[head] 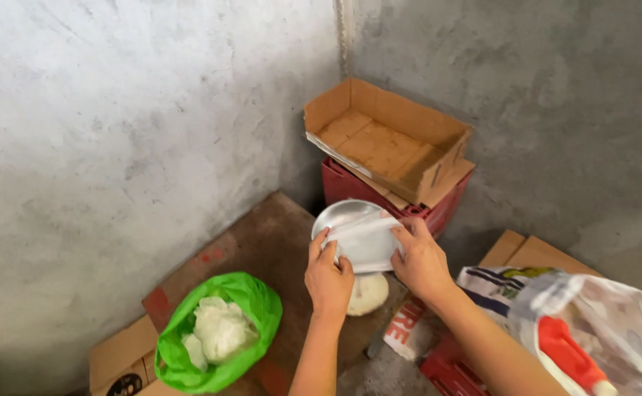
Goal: Scooping white powder from a large bag into smaller plastic bags using a red scoop and weighing them on a scale.
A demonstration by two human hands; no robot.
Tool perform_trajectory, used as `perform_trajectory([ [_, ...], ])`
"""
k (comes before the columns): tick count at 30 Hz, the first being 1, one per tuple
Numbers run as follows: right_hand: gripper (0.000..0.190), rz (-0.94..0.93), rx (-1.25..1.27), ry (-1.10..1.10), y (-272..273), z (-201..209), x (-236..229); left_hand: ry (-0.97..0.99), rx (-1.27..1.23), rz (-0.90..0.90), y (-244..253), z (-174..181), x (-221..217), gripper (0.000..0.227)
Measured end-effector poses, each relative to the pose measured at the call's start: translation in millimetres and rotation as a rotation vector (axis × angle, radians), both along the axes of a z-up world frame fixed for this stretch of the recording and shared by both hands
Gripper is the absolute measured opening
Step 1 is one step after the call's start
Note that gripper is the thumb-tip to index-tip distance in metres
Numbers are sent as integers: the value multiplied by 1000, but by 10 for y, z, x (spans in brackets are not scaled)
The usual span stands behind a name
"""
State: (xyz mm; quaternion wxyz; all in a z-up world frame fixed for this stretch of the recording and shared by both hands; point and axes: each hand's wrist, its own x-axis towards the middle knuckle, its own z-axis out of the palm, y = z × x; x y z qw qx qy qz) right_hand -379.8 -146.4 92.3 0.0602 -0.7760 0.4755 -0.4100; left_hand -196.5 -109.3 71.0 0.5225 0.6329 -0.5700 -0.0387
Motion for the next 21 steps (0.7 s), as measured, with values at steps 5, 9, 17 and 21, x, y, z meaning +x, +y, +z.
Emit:
perform_trajectory([
  [5,54,-26,96,26,-311,-190,288,-54,59,-6,-329,-244,224,36],
  [9,56,-37,184,80,-458,-345,382,-67,66,-57,-483,-591,290,39],
  [17,70,-20,286,119,-500,-461,378,60,311,-105,-386,-308,283,44],
  [21,63,14,250,97,-524,-534,283,-71,21,-117,-327,-440,305,35],
])
